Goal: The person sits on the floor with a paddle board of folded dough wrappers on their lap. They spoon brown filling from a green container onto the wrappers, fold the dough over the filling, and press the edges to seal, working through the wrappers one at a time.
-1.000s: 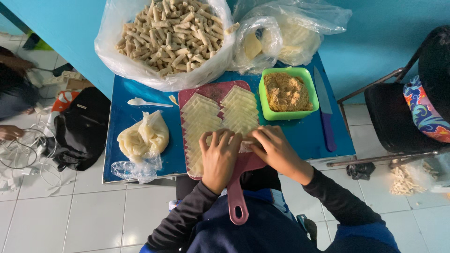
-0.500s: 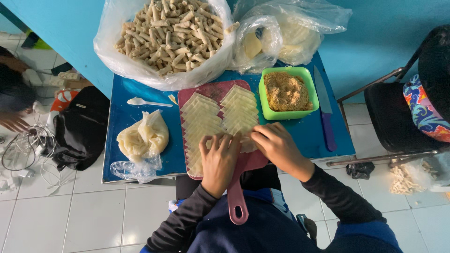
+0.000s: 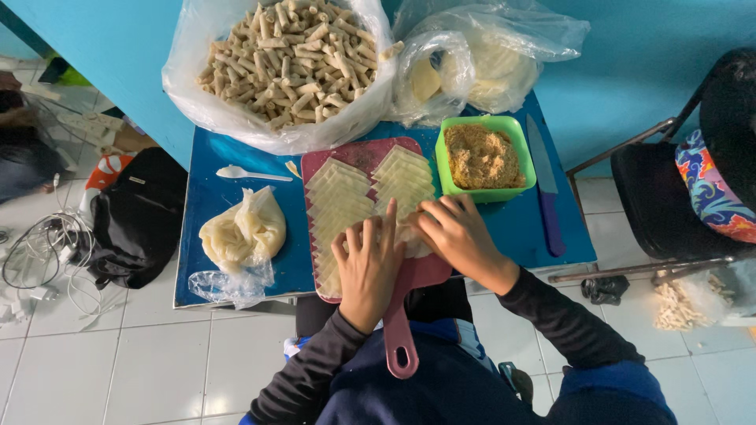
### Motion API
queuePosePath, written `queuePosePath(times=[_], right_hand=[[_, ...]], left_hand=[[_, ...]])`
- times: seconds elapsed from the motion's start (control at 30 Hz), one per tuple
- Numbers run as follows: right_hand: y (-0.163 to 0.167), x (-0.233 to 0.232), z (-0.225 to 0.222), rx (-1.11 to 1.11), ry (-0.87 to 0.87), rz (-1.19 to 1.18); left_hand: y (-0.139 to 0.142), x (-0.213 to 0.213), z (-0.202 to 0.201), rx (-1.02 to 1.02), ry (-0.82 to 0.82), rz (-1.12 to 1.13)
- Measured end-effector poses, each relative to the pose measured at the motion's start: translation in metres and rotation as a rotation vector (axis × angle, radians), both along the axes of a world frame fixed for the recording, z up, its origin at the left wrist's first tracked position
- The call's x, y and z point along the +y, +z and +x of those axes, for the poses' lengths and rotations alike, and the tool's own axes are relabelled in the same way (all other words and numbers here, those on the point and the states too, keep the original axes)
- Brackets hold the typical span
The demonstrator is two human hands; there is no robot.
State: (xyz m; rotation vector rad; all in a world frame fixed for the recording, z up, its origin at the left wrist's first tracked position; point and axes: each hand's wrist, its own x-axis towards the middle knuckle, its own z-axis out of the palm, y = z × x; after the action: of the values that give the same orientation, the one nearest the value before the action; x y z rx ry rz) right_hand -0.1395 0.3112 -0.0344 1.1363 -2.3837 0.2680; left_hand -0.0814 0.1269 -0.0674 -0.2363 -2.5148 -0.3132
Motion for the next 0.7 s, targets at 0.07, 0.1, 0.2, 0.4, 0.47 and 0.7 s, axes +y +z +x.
queuePosePath(times=[0.07, 0.1, 0.2, 0.4, 0.47, 0.7], right_hand=[[0.001, -0.003, -0.001, -0.018, -0.012, -0.047], [0.002, -0.005, -0.001, -0.028, -0.014, -0.083], [0.007, -0.004, 0.001, -0.193, -0.036, -0.288], [0.011, 0.019, -0.014, -1.154, -0.039, -0.742], [0.006, 0.022, -0.02, -1.38, 0.049, -0.889], [0.008, 0.026, -0.038, -1.542, 0.163, -0.978]], left_hand=[[0.001, -0.001, 0.001, -0.035, 0.009, 0.024], [0.002, -0.002, 0.002, -0.052, 0.013, 0.037], [0.004, -0.002, 0.002, -0.091, 0.024, 0.067], [0.006, -0.003, 0.008, 0.035, 0.001, 0.125], [0.007, -0.005, 0.012, 0.055, -0.046, 0.069], [0.019, -0.013, 0.022, 0.054, -0.121, 0.093]])
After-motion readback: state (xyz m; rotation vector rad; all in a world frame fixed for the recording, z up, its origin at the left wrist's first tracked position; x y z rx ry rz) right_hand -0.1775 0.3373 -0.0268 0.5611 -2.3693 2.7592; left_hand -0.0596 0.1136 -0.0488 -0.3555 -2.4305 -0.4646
